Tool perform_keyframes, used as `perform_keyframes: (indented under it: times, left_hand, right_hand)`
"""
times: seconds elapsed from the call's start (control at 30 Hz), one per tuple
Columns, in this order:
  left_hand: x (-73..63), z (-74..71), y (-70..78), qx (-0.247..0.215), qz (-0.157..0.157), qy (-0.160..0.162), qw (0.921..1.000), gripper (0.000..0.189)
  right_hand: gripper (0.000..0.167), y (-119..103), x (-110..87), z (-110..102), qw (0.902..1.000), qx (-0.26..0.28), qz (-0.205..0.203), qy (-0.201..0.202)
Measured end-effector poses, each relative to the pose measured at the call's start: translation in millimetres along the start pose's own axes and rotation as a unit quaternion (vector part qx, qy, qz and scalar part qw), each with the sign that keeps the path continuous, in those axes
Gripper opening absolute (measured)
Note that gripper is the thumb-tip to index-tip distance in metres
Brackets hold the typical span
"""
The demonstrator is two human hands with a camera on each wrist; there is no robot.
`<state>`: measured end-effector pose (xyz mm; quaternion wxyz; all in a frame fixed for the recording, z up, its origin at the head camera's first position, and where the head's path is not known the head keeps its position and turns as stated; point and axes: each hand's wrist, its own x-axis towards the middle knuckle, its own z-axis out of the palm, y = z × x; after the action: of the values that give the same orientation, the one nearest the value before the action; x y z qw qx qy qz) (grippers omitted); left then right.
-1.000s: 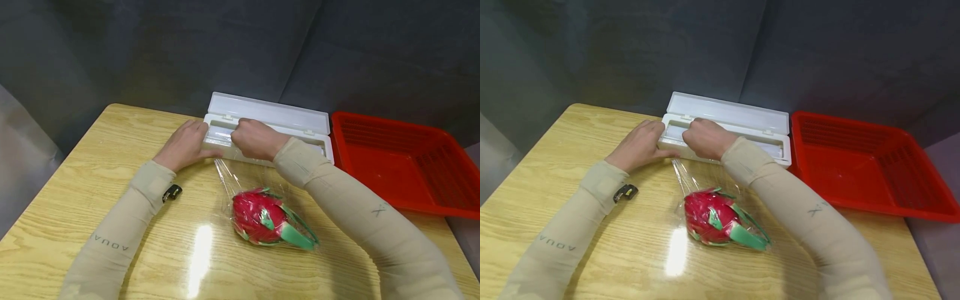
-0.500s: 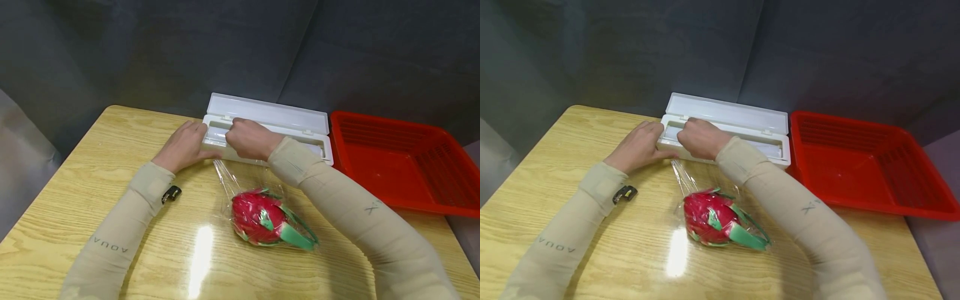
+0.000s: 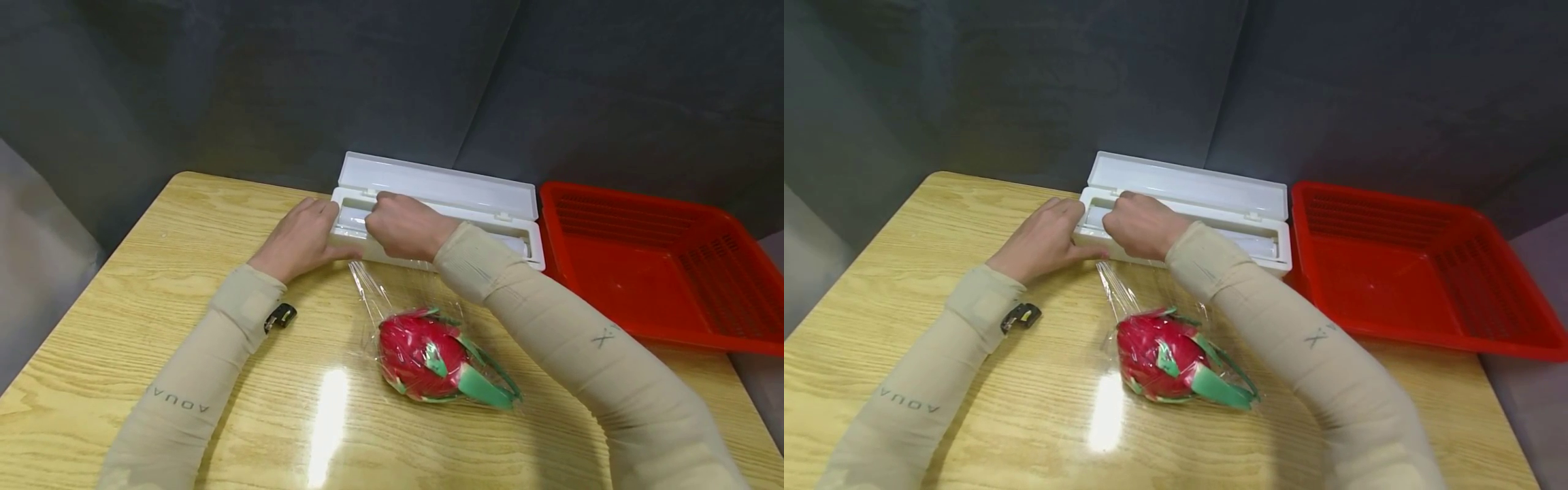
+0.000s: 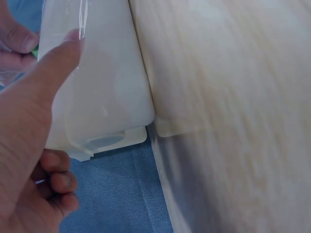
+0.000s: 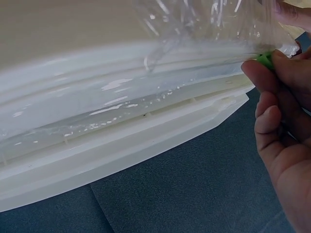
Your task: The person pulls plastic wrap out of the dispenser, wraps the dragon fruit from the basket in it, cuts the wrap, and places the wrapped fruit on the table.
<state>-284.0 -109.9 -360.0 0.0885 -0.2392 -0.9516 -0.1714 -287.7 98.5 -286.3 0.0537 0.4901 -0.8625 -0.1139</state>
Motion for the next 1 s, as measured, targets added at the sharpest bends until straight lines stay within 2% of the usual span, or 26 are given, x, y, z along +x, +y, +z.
perform_keyframes:
  times: [1.0]
  left_hand:
    - [-1.2,0.2,3.1,-0.003,0.005,0.009,0.9999,0.059]
  right_hand:
    - [0.011,-6.6,18.7,-1.2,0.9998,0.014,-0.009,0.011]
